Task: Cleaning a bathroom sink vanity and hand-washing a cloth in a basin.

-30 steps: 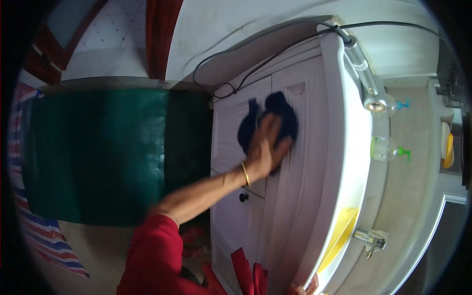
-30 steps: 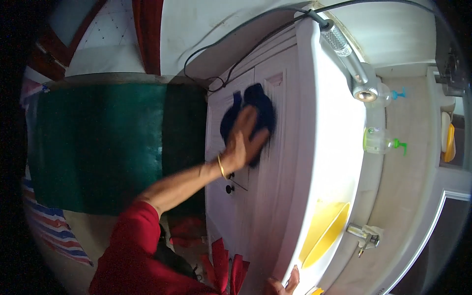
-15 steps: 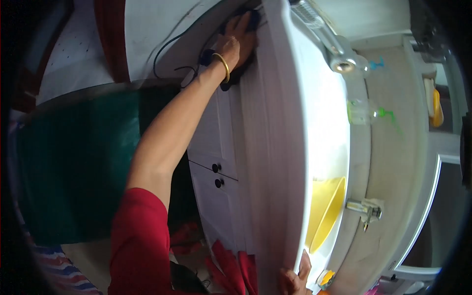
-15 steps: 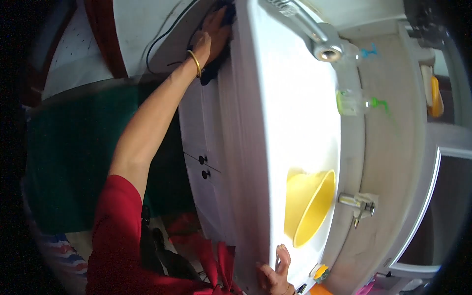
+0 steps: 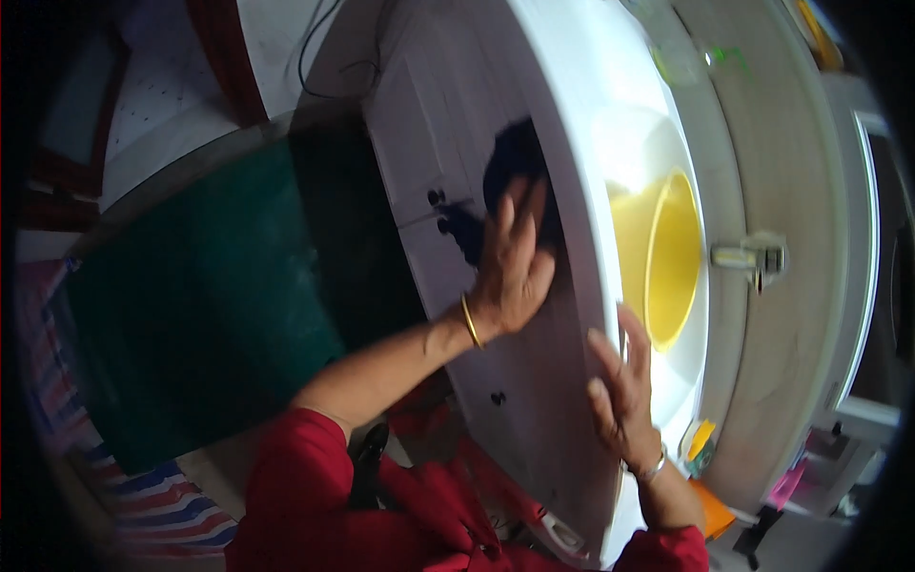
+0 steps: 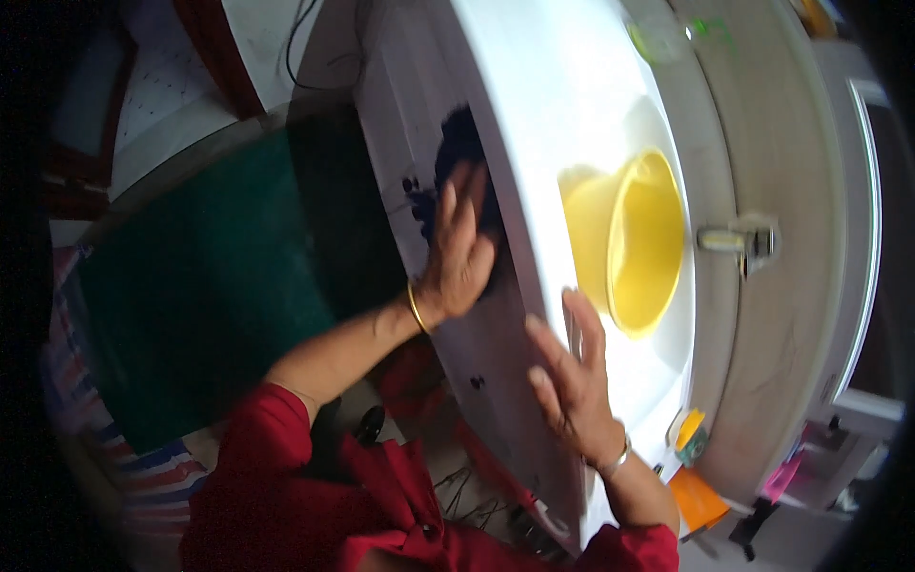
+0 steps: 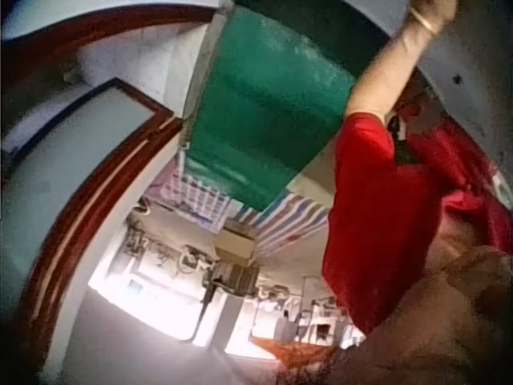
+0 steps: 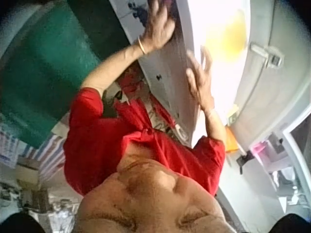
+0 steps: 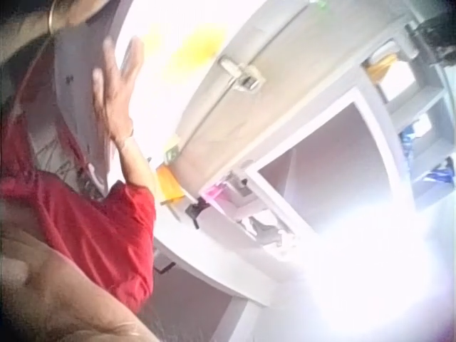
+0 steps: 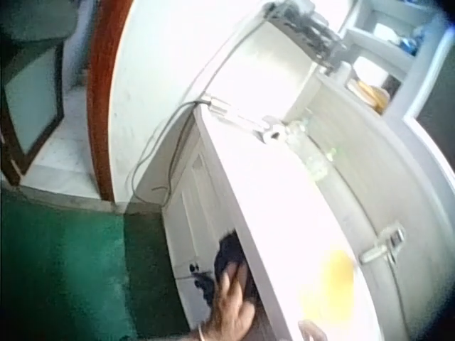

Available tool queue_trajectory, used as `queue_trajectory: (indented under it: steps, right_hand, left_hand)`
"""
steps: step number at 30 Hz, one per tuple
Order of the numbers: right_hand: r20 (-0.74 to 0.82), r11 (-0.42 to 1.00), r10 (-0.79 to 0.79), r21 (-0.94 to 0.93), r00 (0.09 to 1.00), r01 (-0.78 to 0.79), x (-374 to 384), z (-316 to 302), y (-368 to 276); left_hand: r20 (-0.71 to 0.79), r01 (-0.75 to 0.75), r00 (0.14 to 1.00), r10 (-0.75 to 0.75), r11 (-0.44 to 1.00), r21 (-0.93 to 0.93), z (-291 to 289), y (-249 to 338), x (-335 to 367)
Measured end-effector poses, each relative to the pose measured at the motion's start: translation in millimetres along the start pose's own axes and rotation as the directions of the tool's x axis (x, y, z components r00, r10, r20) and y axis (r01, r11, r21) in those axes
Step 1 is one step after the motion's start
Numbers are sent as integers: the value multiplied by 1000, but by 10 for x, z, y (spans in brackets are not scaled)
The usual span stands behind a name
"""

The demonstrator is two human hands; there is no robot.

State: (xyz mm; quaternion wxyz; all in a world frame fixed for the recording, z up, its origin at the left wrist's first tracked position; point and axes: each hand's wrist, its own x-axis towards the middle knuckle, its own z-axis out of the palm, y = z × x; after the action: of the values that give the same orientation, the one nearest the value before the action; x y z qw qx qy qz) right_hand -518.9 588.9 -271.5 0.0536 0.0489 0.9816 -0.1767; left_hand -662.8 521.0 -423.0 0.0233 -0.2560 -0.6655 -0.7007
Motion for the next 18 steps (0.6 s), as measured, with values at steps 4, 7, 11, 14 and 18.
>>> queue_trajectory:
  steps: [4, 7, 11, 14, 18]
  right_hand:
    - [-168, 990, -76, 103, 983, 94, -15, -1, 49]
    - [-398, 981, -176, 5, 901, 193, -125, -58, 111]
    - [-572, 971, -235, -105, 786, 214, -648, -412, 289]
    - [-709, 995, -44, 34, 704, 97, -1752, -866, 466]
    - [-738, 927, 375, 304, 561, -220, -3365, -692, 267]
  left_hand:
    - [395, -224, 903, 170, 970, 94, 387, 559, -1532]
    - [451, 74, 892, 0, 986, -148, 644, 1165, -2366]
    - [409, 110, 904, -121, 993, 49, 824, 993, -2552]
    - [219, 345, 909, -355, 935, 85, 807, 984, -1835]
    - [86, 144, 985, -150, 987, 69, 758, 1158, -2080]
